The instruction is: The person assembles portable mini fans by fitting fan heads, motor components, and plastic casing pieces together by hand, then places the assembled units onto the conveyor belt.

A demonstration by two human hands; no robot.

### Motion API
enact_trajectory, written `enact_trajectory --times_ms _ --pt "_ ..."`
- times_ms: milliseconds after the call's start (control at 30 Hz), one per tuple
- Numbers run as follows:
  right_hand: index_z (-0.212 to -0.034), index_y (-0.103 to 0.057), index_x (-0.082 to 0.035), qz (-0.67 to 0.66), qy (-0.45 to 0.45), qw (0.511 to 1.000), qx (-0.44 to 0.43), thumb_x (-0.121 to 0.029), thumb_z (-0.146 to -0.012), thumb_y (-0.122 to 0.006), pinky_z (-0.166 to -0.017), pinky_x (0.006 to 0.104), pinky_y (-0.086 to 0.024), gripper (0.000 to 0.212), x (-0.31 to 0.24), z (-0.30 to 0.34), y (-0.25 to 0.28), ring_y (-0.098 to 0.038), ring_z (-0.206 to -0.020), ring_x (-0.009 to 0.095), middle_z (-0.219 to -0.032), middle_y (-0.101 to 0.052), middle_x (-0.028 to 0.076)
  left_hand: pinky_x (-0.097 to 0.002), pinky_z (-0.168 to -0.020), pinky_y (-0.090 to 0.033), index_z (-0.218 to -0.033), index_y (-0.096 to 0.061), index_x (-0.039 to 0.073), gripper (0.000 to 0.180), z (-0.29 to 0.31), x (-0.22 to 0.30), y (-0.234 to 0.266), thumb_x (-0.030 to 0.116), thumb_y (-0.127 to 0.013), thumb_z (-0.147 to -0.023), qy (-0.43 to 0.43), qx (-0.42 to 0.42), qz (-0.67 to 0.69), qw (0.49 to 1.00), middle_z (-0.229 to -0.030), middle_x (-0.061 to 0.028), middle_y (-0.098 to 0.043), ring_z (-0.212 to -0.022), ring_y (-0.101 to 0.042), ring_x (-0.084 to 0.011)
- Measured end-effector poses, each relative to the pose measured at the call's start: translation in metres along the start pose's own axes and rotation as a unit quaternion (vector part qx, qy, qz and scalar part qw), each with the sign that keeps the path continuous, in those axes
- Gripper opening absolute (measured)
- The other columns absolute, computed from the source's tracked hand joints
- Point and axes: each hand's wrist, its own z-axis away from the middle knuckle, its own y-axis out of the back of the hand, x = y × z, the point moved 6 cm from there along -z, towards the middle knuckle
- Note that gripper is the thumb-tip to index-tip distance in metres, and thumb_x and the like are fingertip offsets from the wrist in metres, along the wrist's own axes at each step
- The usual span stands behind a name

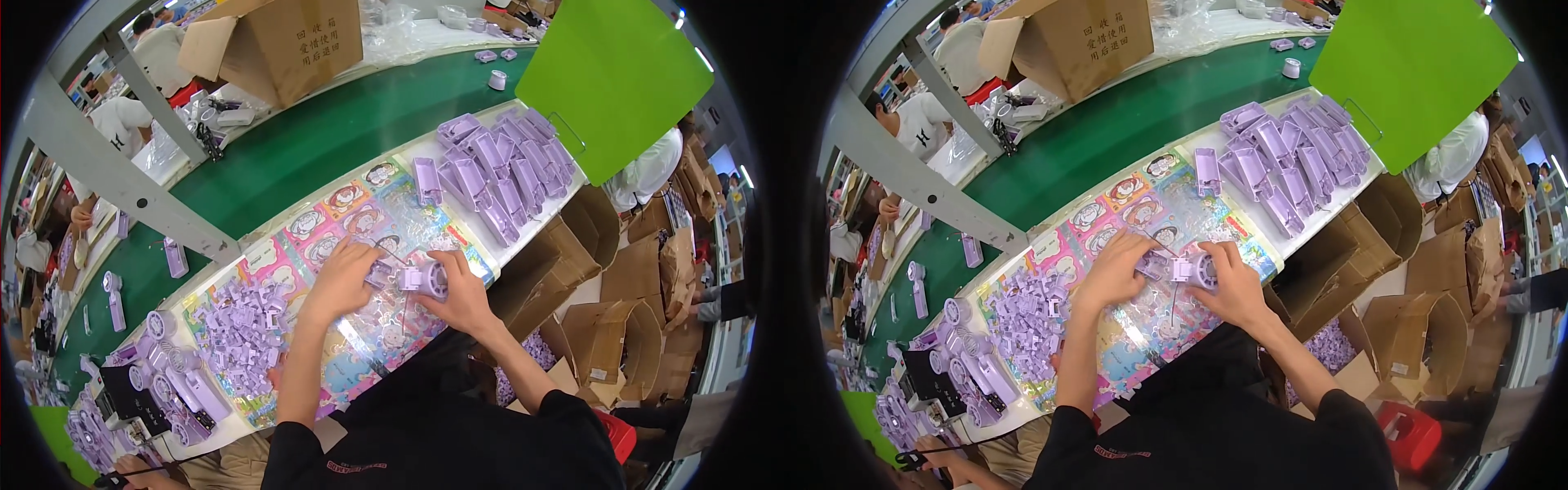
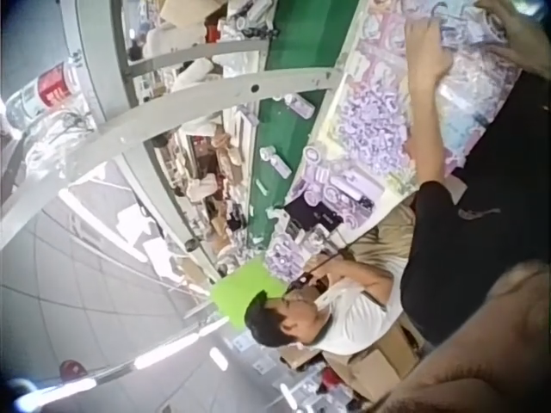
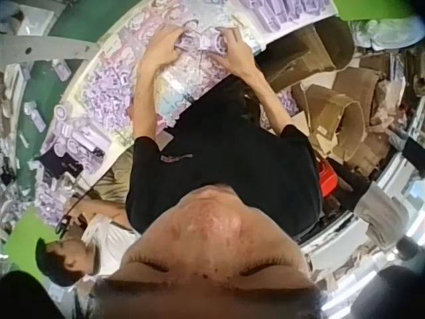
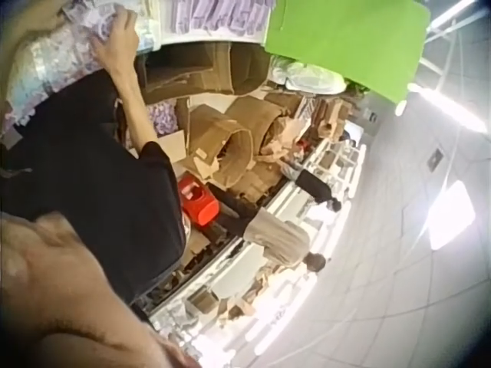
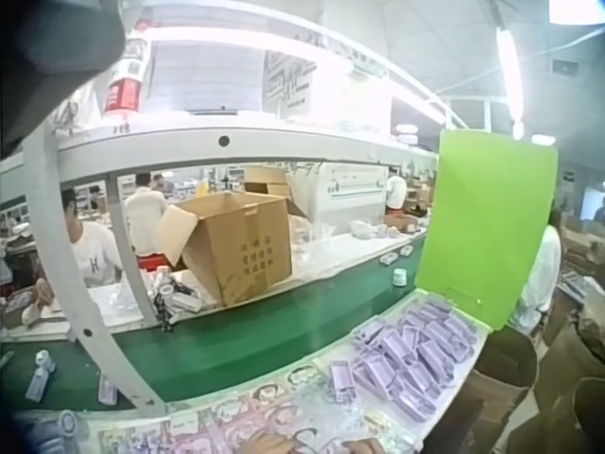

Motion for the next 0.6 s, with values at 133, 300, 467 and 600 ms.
enact_trajectory --times_ms 133,300,467,600 --pt "-0.131 -0.052 -0.007 0.05 0.033 0.998 0.001 -0.026 -0.07 -0.09 -0.083 0.0437 -0.055 0.074 -0.007 -0.011 -0.006 -0.066 -0.099 0.038 -0.121 -0.058 0.016 -0.0445 -0.101 -0.046 -0.12 -0.061 0.003 0.054 0.004 -0.004 -0.002 0.013 -0.073 -0.068 0.041 -0.032 0.016 0.999 -0.109 -0.0165 -0.059 -0.112 -0.057 -0.0362" --pt "-0.13 -0.055 -0.01 0.064 0.09 0.994 0.003 -0.02 -0.068 -0.089 -0.08 0.0423 -0.056 0.072 -0.016 -0.022 -0.009 -0.067 -0.097 0.037 -0.12 -0.06 0.014 -0.0434 -0.097 -0.048 -0.118 -0.062 0.002 0.056 0.004 -0.008 0.001 0.017 -0.076 -0.067 0.067 -0.034 0.033 0.997 -0.111 -0.0159 -0.057 -0.112 -0.057 -0.0348" --pt "-0.129 -0.059 -0.011 0.053 0.145 0.987 0.041 -0.017 -0.066 -0.089 -0.074 0.0412 -0.055 0.07 -0.024 -0.029 -0.003 -0.068 -0.088 0.033 -0.115 -0.06 0.01 -0.0438 -0.094 -0.05 -0.124 -0.06 0.006 0.06 0.001 -0.009 0.002 0.019 -0.078 -0.068 0.04 -0.016 0.1 0.994 -0.108 -0.017 -0.063 -0.107 -0.061 -0.0375" --pt "-0.129 -0.06 -0.012 0.095 0.17 0.98 0.039 -0.013 -0.065 -0.087 -0.073 0.0405 -0.055 0.07 -0.029 -0.034 -0.003 -0.067 -0.086 0.031 -0.115 -0.06 0.009 -0.0459 -0.087 -0.053 -0.125 -0.06 0.006 0.059 -0.002 -0.014 -0.001 0.021 -0.078 -0.071 0.079 -0.039 0.169 0.982 -0.105 -0.02 -0.072 -0.099 -0.068 -0.0396"
